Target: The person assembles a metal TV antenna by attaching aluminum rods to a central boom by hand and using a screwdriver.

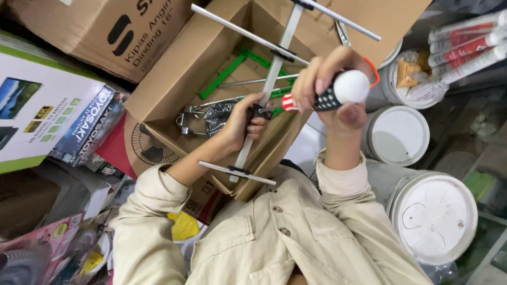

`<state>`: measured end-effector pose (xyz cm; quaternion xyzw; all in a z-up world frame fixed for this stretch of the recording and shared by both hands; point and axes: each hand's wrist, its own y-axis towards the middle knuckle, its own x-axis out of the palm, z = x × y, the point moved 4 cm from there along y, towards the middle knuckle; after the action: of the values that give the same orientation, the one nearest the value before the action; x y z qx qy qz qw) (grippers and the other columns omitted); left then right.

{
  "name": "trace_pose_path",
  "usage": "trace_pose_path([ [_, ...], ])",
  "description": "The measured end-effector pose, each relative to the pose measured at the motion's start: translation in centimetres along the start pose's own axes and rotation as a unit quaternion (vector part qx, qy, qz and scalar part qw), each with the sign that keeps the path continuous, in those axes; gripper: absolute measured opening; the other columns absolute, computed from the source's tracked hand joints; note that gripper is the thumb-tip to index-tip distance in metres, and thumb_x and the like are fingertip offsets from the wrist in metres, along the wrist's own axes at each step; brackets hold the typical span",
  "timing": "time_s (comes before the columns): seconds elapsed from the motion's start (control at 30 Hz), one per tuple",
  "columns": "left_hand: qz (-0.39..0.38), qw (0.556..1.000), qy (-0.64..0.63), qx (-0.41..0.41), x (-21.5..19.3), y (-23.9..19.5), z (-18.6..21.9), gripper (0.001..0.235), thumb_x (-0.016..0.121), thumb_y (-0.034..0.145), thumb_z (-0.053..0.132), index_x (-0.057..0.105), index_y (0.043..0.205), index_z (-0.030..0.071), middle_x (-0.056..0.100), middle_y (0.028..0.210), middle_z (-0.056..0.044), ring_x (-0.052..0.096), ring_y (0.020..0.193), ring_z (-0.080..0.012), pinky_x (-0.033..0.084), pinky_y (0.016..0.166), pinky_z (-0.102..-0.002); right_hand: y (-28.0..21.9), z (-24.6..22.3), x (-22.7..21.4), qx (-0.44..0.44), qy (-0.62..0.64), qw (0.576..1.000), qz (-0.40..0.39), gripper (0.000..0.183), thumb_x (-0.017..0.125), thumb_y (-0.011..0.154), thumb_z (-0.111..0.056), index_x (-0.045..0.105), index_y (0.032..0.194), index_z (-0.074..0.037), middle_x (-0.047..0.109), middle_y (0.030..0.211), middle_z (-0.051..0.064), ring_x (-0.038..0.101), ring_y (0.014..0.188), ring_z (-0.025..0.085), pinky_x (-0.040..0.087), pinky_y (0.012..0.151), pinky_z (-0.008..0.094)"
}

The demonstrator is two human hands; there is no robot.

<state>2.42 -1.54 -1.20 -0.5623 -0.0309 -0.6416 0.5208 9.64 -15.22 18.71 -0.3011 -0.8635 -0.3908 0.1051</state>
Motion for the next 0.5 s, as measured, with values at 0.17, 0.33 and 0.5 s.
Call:
trace_pose_path([
  [0.17, -0.02, 1.0, -0.001, 0.004, 0.4, 0.1, 0.3, 0.039, 0.051, 0.095, 0.058, 0.055, 0.094, 0.019, 0.029, 0.057, 0.01, 0.024, 0.043, -0.0052, 0.015, 0.039, -0.023, 4.0, 0.6, 0.7, 0.076, 0.068, 0.953, -0.285, 0.037, 0.077, 0.089, -0.033, 0.063, 0.087, 0.001, 0.067, 0.084, 0.015, 0.069, 0.072, 0.026, 0.06, 0.07, 0.036],
  [0.33, -0.038, 0.999, 0.006, 0.01, 0.7, 0.0, 0.6, 0.037, 0.052, 0.098, 0.057, 0.053, 0.092, 0.021, 0.027, 0.057, 0.011, 0.022, 0.043, -0.0043, 0.014, 0.04, -0.023, 4.9, 1.7, 2.2, 0.077, 0.142, 0.904, -0.396, 0.036, 0.078, 0.087, -0.034, 0.064, 0.078, -0.002, 0.066, 0.067, 0.01, 0.065, 0.053, 0.022, 0.053, 0.051, 0.032],
  [0.5, -0.037, 0.999, 0.012, 0.03, 0.7, -0.1, 0.2, 0.032, 0.053, 0.097, 0.052, 0.052, 0.093, 0.02, 0.027, 0.059, 0.011, 0.023, 0.044, -0.0044, 0.015, 0.04, -0.024, 3.1, 1.3, 3.5, 0.053, 0.085, 0.955, -0.281, 0.037, 0.078, 0.088, -0.035, 0.061, 0.073, -0.005, 0.057, 0.054, 0.003, 0.056, 0.042, 0.019, 0.045, 0.043, 0.03],
])
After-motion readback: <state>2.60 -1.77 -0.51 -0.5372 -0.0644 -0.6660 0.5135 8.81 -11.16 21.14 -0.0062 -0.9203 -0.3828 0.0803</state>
